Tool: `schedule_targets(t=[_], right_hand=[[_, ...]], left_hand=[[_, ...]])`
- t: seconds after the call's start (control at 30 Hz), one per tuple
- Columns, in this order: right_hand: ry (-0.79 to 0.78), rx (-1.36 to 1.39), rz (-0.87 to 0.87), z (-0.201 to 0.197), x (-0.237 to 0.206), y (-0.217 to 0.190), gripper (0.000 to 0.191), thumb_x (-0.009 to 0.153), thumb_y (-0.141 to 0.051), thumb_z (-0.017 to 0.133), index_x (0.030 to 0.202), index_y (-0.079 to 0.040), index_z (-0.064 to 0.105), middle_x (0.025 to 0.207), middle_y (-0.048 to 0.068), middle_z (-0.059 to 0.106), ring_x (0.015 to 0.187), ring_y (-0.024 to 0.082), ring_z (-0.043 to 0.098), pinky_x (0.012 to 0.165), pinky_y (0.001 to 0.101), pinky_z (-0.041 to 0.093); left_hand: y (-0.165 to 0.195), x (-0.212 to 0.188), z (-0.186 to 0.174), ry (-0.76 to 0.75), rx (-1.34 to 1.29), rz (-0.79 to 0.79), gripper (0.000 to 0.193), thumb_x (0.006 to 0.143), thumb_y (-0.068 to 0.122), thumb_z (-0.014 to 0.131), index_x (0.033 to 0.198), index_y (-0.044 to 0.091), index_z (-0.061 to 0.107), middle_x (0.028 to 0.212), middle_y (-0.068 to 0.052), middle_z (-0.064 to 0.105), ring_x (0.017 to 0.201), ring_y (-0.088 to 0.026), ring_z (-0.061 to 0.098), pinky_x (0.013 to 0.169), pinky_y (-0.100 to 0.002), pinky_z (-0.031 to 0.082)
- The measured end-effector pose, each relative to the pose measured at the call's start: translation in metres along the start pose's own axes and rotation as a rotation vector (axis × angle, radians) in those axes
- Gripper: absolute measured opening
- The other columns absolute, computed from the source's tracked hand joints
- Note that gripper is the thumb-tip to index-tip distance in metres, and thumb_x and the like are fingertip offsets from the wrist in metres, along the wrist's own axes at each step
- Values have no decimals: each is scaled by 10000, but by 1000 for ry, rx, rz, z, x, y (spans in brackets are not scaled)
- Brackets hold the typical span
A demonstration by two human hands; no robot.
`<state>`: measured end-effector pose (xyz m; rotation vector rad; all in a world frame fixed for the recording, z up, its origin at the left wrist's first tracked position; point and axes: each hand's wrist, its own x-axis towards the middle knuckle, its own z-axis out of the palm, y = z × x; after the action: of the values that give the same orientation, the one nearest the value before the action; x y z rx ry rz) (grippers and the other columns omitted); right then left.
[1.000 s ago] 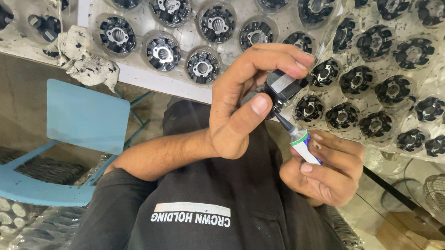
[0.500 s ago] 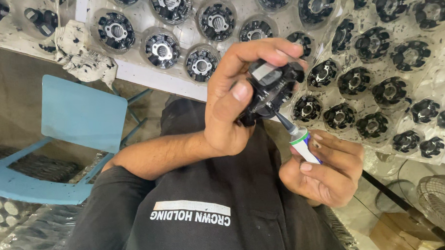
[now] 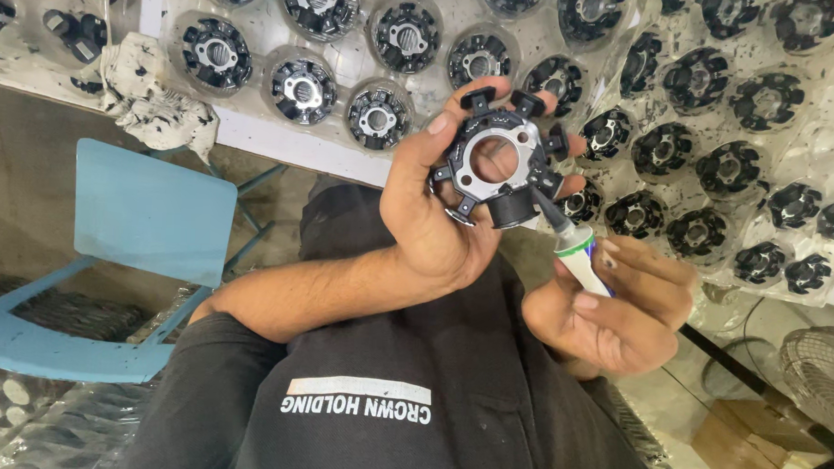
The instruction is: The person picks small black plastic components from blister trays and applies adhesive from a small tube to each one, then places the treated component back into the tray. They occasionally wipe the tube tip with a cloth and rotate each part to reach different spots.
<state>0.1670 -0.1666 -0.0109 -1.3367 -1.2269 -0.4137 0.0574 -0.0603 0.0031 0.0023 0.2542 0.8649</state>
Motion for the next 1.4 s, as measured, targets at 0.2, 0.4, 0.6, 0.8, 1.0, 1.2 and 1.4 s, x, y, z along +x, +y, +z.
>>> schedule_targets(t=[0.2, 0.4, 0.6, 0.8, 1.0, 1.2, 1.4], right_hand=[[-99, -14, 44, -2, 0, 2, 308, 838, -39, 828, 881, -120, 535, 895, 86, 592, 853, 253, 635, 683, 367, 567], [-99, -49, 59, 1, 1, 1, 297, 880, -56, 819, 897, -93, 525, 933, 107, 614, 876, 265, 649, 705, 382, 581], [-101, -61, 96, 5, 3, 0, 299, 906, -64, 825, 891, -94, 528, 938, 106, 605, 880, 271, 636, 667, 344, 579], [-55, -67, 109, 17, 4, -6, 327, 886, -34, 844, 870, -96, 524, 907, 99, 609, 846, 264, 638, 658, 340, 571], [-159, -92, 152, 20, 10, -16, 285, 876, 53, 834, 884, -69, 576, 928, 141, 649, 858, 274, 650, 666, 336, 511], [-241, -44, 505, 6, 10, -21, 320, 949, -24, 899, 990, -32, 581, 935, 109, 621, 823, 198, 610, 692, 273, 467], [-129, 2, 525, -17, 9, 3, 461, 965, -179, 973, 1060, -31, 547, 964, 111, 606, 813, 178, 595, 687, 247, 440]], left_hand=[[-1, 5, -5, 42, -34, -33, 423, 1118, 357, 505, 1354, 6, 517, 1305, -245, 627, 1164, -463, 642, 980, -600, 559], [1, 10, -9, 71, -77, -76, 431, 1103, 370, 506, 1337, 8, 530, 1304, -249, 629, 1161, -463, 643, 990, -589, 554], [1, 17, -10, 76, -96, -104, 428, 1107, 381, 506, 1312, 7, 539, 1303, -242, 632, 1180, -459, 639, 1007, -578, 547], [11, 20, -3, 107, -122, -155, 419, 1098, 393, 521, 1277, 17, 564, 1286, -242, 633, 1228, -477, 635, 1045, -587, 555], [19, 19, -22, 152, -174, -219, 448, 1063, 426, 522, 1272, 34, 579, 1310, -231, 644, 1212, -445, 646, 1029, -550, 569], [27, 57, -125, 34, 190, 82, 451, 1107, 437, 471, 1279, 38, 591, 1161, -202, 673, 1074, -411, 689, 892, -530, 586], [36, 79, -238, 173, 1219, 260, 287, 1100, 227, 542, 1214, 11, 694, 1138, -123, 712, 1017, -276, 663, 900, -371, 525]])
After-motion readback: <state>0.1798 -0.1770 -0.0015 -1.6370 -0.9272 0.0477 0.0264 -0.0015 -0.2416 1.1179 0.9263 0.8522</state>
